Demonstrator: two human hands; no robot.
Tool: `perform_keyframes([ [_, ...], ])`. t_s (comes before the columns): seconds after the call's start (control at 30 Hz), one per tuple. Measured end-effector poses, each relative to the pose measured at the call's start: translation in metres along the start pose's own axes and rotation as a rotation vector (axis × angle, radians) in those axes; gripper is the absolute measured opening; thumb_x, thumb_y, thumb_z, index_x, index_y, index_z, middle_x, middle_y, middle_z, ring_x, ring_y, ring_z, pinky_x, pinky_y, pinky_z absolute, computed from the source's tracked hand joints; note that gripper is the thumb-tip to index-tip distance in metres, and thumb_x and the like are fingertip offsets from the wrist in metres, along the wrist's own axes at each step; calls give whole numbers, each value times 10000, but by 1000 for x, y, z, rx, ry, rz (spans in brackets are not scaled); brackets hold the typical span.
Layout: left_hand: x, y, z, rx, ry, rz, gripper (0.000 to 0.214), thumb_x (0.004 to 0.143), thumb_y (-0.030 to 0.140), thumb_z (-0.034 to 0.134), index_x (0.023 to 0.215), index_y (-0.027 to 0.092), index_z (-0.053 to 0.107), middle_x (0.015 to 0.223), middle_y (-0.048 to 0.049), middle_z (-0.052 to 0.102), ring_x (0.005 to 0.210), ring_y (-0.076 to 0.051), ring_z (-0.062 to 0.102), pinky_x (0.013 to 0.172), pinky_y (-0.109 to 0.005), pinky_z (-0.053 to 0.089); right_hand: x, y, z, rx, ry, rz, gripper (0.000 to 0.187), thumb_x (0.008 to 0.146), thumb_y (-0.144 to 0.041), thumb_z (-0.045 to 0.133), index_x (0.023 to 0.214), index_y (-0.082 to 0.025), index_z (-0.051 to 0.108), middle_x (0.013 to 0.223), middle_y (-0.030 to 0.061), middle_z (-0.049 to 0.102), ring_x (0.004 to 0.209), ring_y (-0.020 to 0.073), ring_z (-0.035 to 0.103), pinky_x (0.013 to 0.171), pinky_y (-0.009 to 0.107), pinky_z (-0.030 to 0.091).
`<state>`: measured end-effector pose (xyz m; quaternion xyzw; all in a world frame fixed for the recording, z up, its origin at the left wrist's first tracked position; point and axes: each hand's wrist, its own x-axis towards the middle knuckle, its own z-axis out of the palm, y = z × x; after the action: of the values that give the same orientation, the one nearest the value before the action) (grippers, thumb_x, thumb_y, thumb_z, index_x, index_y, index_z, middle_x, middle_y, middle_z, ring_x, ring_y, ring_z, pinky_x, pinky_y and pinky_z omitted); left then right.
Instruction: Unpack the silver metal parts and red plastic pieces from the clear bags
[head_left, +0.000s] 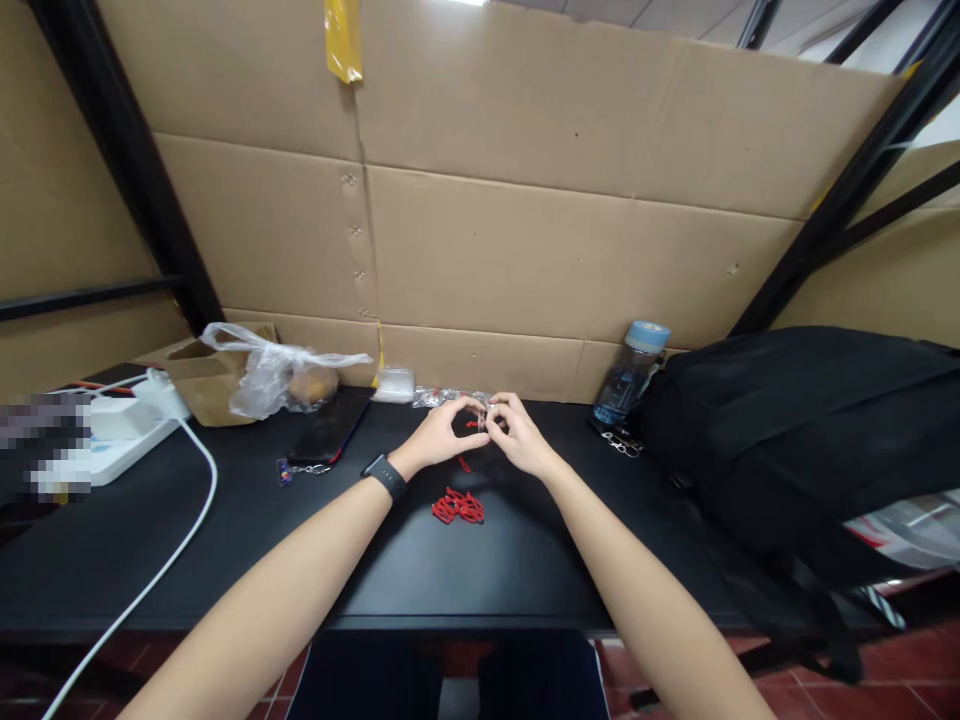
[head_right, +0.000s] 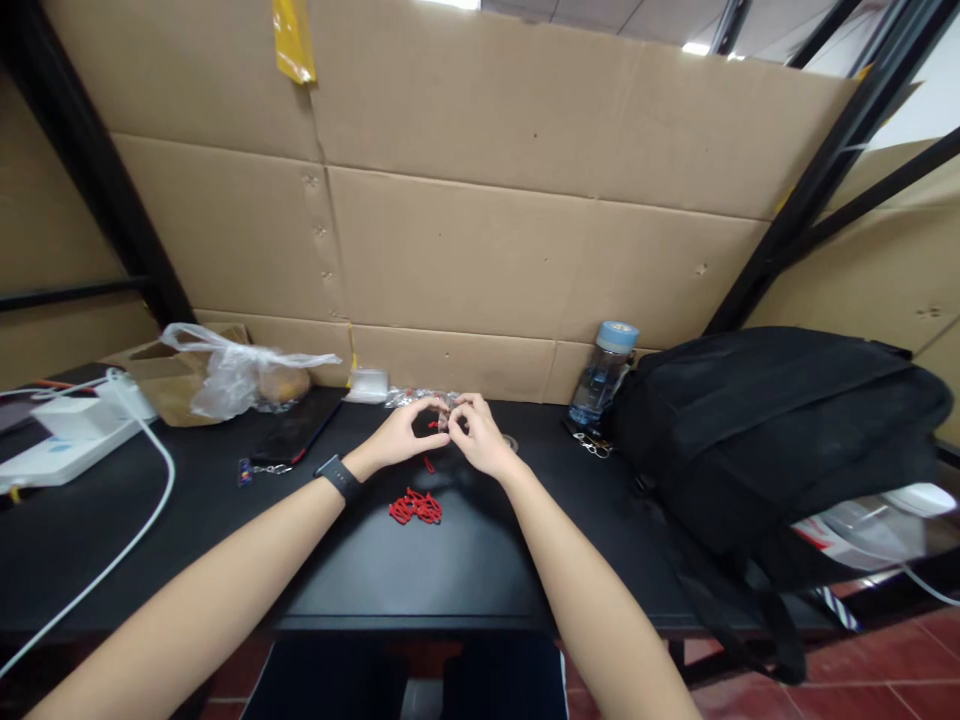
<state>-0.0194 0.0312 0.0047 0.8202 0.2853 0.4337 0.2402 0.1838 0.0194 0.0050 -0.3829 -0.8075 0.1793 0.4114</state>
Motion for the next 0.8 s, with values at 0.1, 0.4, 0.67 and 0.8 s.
perform_keyframes([
  [0.1, 2, -4, -3, -16, -35, -7, 300, 780, 300, 755, 1043, 195, 657, 995, -38, 714, 929, -192, 667, 919, -327, 492, 0, -3, 0, -5, -51, -13, 97, 931, -284, 557, 893, -208, 603, 1241, 103, 462, 1247, 232, 472, 965, 372, 471],
  [0.4, 0, -24, -16, 14, -153, -81, 349, 777, 417, 757, 1037, 193, 696, 1003, -44, 731, 946, -197, 672, 914, -312, 488, 2, 2, -14, -149, -87, -25, 48, 891, -204, 596, 845, -202, 606, 1219, 89, 480, 1197, 236, 468, 1039, 428, 397],
  [0.67, -4, -29, -34, 388, -468, -19, 235, 770, 420, 780, 970, 296, 781, 1023, -15, 730, 984, -214, 662, 914, -291, 442, -3, 27, -10, -288, -208, -6, 90, 898, -212, 629, 813, -192, 650, 1192, 96, 522, 1179, 252, 489, 1037, 437, 397],
  [0.8, -3, -25, -27, 390, -522, 16, 157, 793, 312, 770, 950, 316, 777, 978, 3, 724, 941, -197, 663, 883, -282, 426, 0, 31, -20, -285, -226, -6, 116, 938, -221, 586, 869, -186, 673, 1061, 83, 595, 1045, 211, 567, 976, 382, 442],
])
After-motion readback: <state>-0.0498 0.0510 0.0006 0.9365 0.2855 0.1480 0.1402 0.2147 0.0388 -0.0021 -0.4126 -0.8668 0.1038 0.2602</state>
